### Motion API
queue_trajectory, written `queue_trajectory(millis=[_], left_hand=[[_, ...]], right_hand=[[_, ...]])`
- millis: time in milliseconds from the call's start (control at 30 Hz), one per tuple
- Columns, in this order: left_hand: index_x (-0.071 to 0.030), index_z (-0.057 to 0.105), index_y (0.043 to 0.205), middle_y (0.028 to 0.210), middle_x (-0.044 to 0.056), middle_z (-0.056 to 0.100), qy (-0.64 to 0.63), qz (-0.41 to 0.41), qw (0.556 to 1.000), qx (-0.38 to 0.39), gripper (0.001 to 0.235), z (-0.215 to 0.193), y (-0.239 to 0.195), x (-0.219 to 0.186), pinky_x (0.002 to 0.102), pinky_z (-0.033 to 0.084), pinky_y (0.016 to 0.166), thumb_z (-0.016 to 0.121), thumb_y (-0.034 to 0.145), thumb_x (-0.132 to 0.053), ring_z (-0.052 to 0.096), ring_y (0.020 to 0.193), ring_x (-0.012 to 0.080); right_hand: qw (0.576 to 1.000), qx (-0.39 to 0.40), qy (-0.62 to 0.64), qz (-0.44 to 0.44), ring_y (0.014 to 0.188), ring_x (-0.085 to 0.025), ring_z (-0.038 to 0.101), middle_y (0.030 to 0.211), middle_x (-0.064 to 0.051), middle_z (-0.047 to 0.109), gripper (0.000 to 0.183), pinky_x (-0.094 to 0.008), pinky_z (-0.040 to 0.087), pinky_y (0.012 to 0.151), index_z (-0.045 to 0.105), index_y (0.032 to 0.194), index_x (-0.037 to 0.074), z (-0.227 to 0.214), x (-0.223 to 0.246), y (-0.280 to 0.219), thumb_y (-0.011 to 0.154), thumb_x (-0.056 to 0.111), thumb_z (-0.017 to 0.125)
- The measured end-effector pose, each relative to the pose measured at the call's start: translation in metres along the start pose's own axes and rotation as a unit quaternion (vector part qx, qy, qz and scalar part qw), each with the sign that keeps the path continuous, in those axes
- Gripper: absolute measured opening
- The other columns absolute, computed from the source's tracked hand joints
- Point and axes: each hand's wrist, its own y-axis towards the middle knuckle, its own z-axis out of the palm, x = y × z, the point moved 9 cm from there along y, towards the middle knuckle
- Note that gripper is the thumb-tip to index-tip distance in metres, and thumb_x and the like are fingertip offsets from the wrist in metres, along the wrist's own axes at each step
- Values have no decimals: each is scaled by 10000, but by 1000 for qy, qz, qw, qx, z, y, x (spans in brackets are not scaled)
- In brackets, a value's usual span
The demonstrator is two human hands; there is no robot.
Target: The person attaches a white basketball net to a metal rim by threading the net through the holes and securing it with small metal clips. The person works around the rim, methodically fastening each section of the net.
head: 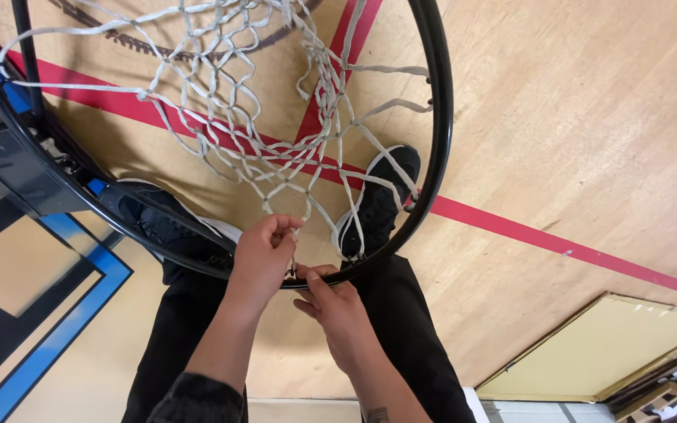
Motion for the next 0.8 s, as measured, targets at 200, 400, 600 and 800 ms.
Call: queue_trajectory(millis=[200,400,600,800], left_hand=[[-181,785,1039,890,-34,705,-15,-19,1000,13,295,15,40,31,252,476,796,626,808,-89,598,789,99],[-53,625,1000,1137,187,611,335,195,915,110,242,44,85,17,542,469,890,461,833,-117,602,1066,411],[3,553,1346,1473,212,484,472,93,869,114,354,13,71,-79,500,628,931,489,1047,-176,658,1135,386],[-45,715,1203,1245,169,686,549,29,822,151,373,-9,92,-127,498,560,974,455,1023,-241,660,1147,371]], right_hand=[[1000,-11,1,7,1071,-181,701,1316,-69,749,122,-357,580,915,638,1061,117,-3,-3,1,998,211,594],[1000,-8,-12,1,1146,-219,731,1365,-66,721,128,-363,587,909,635,1048,113,-5,-6,5,1008,218,574],[1000,-12,1,13,1185,-245,744,1358,-86,743,73,-360,576,889,613,994,135,-1,-3,-3,1005,204,593],[1000,-12,-5,15,1179,-234,736,1375,-60,744,93,-347,564,890,623,984,137,0,4,-7,986,228,607]])
